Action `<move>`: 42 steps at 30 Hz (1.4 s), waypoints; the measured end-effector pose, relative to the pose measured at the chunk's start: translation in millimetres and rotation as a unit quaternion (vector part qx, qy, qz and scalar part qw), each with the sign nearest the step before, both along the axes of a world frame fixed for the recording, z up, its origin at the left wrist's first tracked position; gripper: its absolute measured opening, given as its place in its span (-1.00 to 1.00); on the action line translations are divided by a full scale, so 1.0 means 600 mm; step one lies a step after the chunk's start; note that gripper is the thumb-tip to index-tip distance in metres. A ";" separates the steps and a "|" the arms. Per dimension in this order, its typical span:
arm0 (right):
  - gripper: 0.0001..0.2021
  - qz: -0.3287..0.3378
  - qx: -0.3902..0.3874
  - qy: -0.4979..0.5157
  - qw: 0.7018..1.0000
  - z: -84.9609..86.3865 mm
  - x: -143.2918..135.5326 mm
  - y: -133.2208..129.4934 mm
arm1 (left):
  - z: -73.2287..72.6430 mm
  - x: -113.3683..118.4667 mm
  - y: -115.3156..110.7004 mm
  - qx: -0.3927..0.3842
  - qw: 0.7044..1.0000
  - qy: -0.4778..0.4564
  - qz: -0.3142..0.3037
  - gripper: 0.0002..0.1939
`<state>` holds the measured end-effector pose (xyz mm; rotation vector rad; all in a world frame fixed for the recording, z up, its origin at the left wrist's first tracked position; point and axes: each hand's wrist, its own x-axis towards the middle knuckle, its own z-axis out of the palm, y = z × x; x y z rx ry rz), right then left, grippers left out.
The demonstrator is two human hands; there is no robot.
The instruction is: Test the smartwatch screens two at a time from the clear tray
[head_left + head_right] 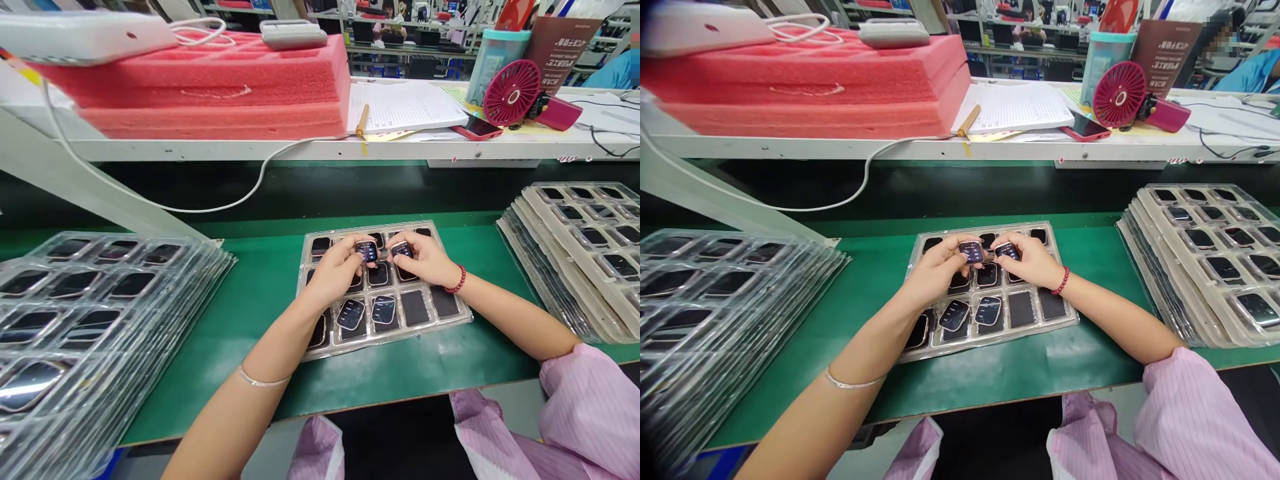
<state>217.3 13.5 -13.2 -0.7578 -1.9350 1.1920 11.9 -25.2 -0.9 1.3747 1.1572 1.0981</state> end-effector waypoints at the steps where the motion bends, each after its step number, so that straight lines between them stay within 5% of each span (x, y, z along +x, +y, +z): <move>1: -0.77 0.001 0.017 0.001 1.000 0.001 0.000 -0.001 | 0.000 0.000 0.001 0.002 1.000 -0.004 -0.001 -0.70; 9: -0.55 0.070 -0.067 -0.027 0.995 0.000 0.002 0.001 | -0.005 -0.002 0.002 0.006 0.999 -0.002 0.042 -0.69; 14: -0.48 0.062 -0.027 -0.007 0.998 -0.003 0.001 0.002 | -0.005 -0.002 0.000 0.010 1.000 0.008 0.026 -0.50; 21: -0.67 0.042 -0.132 0.011 0.990 -0.003 0.002 0.004 | 0.001 -0.003 -0.001 -0.014 0.999 -0.001 0.029 -0.59; 26: -0.56 0.019 -0.053 0.022 0.998 -0.002 0.002 0.005 | 0.003 -0.002 -0.004 -0.014 1.000 -0.014 0.018 -0.33; 30: -0.75 0.029 -0.093 0.007 0.995 -0.002 0.004 0.005 | 0.002 -0.002 -0.004 -0.019 1.000 -0.003 0.009 -0.62; 33: -0.70 0.024 -0.127 0.030 0.991 -0.002 0.004 0.005 | 0.001 -0.002 -0.002 -0.019 0.999 -0.021 0.021 -0.59; 42: -0.56 0.024 -0.049 0.016 0.998 -0.003 0.002 0.003 | 0.009 0.001 -0.007 -0.012 1.000 -0.012 0.002 -0.44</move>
